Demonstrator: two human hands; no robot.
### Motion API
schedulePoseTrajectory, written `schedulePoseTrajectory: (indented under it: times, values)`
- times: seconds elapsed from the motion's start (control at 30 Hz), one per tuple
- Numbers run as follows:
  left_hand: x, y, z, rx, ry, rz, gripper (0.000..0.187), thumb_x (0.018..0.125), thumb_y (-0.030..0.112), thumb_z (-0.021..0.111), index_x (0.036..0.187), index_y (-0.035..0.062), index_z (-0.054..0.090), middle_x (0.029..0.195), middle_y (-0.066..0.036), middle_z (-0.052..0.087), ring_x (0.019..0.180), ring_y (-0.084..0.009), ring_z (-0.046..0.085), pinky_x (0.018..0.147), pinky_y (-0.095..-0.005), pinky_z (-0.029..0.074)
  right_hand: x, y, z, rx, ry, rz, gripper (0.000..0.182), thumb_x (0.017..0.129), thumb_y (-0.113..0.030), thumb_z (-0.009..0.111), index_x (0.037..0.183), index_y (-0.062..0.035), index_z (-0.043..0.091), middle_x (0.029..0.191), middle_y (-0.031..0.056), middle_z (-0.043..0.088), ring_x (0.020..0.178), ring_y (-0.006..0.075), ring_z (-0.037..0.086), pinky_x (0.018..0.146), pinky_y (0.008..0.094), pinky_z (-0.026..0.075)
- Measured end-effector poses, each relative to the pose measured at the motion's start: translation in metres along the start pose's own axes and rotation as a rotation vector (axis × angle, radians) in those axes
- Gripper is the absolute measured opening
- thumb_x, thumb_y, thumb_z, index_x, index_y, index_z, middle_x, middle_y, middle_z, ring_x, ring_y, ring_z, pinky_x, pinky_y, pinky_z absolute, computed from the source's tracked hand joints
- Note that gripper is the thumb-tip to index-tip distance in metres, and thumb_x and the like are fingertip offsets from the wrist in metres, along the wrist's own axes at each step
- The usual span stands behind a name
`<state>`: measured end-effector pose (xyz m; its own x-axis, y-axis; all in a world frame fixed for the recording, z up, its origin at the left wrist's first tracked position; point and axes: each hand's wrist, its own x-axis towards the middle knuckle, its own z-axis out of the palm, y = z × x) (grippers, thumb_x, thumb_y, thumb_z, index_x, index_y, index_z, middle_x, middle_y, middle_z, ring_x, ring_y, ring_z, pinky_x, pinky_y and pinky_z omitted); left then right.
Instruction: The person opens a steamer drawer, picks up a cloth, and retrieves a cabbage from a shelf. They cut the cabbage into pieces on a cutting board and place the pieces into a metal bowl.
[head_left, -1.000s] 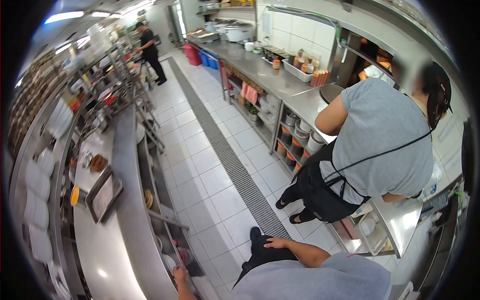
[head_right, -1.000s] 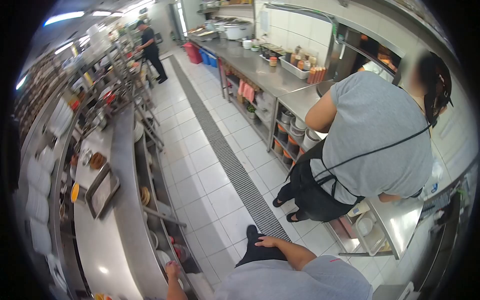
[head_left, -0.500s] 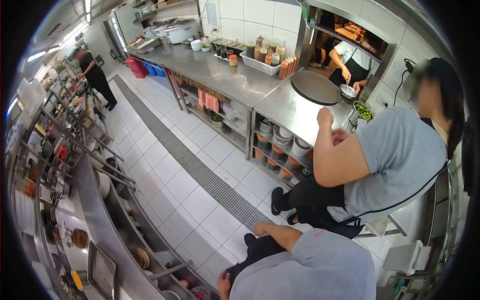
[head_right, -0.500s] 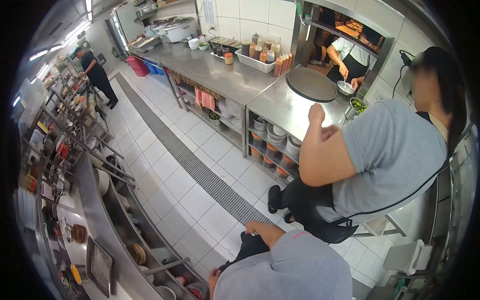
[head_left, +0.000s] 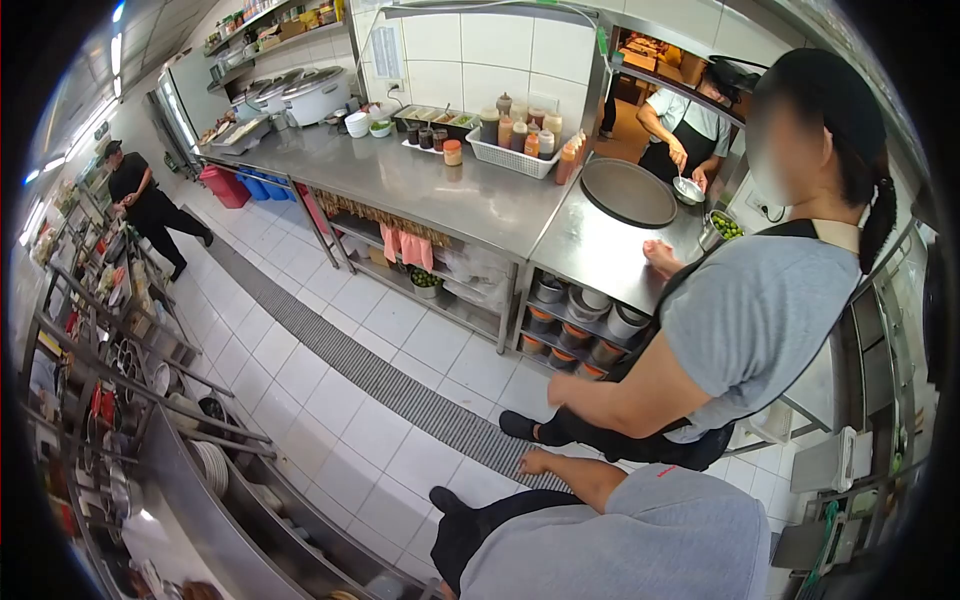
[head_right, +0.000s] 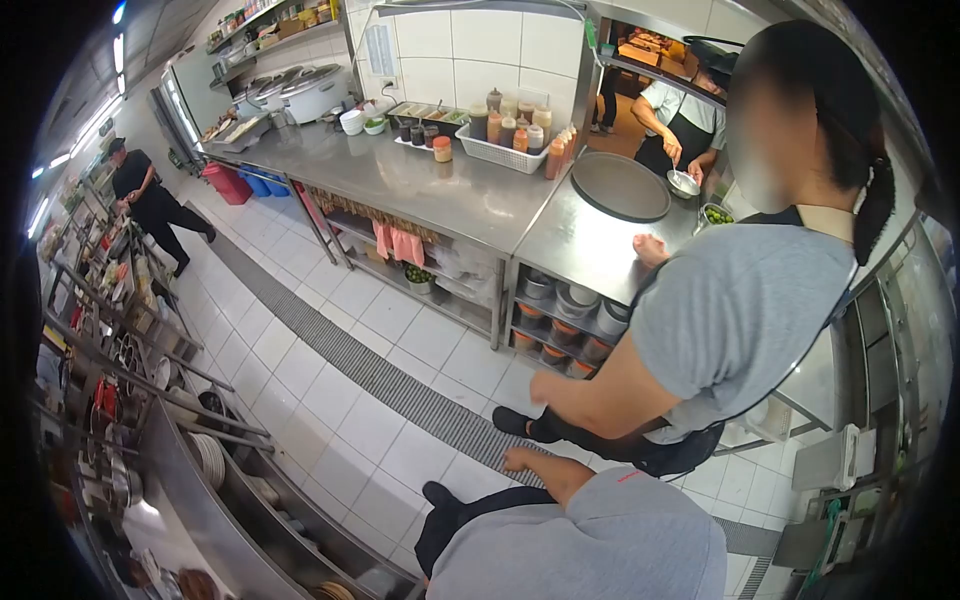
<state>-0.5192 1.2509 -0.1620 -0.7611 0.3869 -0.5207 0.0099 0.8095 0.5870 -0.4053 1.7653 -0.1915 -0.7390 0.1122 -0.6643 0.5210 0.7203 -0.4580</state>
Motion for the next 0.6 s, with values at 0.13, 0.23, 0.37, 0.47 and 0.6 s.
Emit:
schedulePoseTrajectory:
  times: [0.13, 0.23, 0.37, 0.47, 0.6]
  values:
    - [0.063, -0.019, -0.019, 0.101, -0.093, 0.082, 0.037, 0.087, 0.033, 0.061, 0.106, 0.0028, 0.07, 0.102, -0.022, 0.069, 0.096, -0.0342, 0.067, 0.086, -0.0404, 0.052, -0.027, -0.029, -0.011, -0.223, -0.211, -0.003, 0.044, 0.087, -0.044, 0.057, 0.099, -0.0042, 0.073, 0.105, 0.0189, 0.069, 0.099, 0.0364, 0.066, 0.088, 0.048, 0.05]
    - [0.111, -0.004, -0.071, 0.166, -0.36, -0.17, 0.029, 0.088, 0.029, 0.056, 0.1, 0.0087, 0.072, 0.104, -0.02, 0.069, 0.098, -0.0376, 0.065, 0.085, -0.0432, 0.052, -0.01, -0.038, 0.001, 0.081, -0.044, 0.197, 0.041, 0.09, -0.04, 0.052, 0.101, -0.0056, 0.072, 0.106, 0.0212, 0.068, 0.1, 0.0382, 0.065, 0.088, 0.0489, 0.049]
    - [0.215, -0.005, -0.145, -0.041, 0.109, -0.071, 0.028, 0.087, 0.024, 0.056, 0.102, 0.0043, 0.07, 0.098, -0.016, 0.07, 0.094, -0.0317, 0.068, 0.084, -0.0431, 0.053, 0.03, -0.079, -0.009, -0.062, -0.069, 0.15, 0.039, 0.092, -0.036, 0.049, 0.102, -0.0065, 0.072, 0.106, 0.0219, 0.068, 0.101, 0.0382, 0.065, 0.088, 0.0477, 0.05]
    - [0.256, 0.058, -0.196, -0.343, 0.236, -0.227, 0.035, 0.087, 0.016, 0.063, 0.115, -0.0051, 0.061, 0.083, -0.01, 0.068, 0.071, -0.0179, 0.066, 0.067, -0.03, 0.054, 0.073, -0.096, -0.019, 0.249, 0.025, 0.216, 0.036, 0.093, -0.034, 0.051, 0.105, -0.0061, 0.071, 0.106, 0.0217, 0.068, 0.1, 0.0361, 0.066, 0.085, 0.0451, 0.05]
    - [0.292, 0.094, -0.207, -0.496, 0.237, -0.137, 0.038, 0.087, 0.016, 0.064, 0.12, -0.0022, 0.059, 0.089, -0.012, 0.068, 0.074, -0.0181, 0.066, 0.068, -0.0308, 0.054, 0.15, -0.117, -0.048, 0.178, 0.065, 0.149, 0.039, 0.083, -0.038, 0.067, 0.104, -0.0066, 0.072, 0.103, 0.0177, 0.07, 0.092, 0.0325, 0.069, 0.082, 0.0397, 0.053]
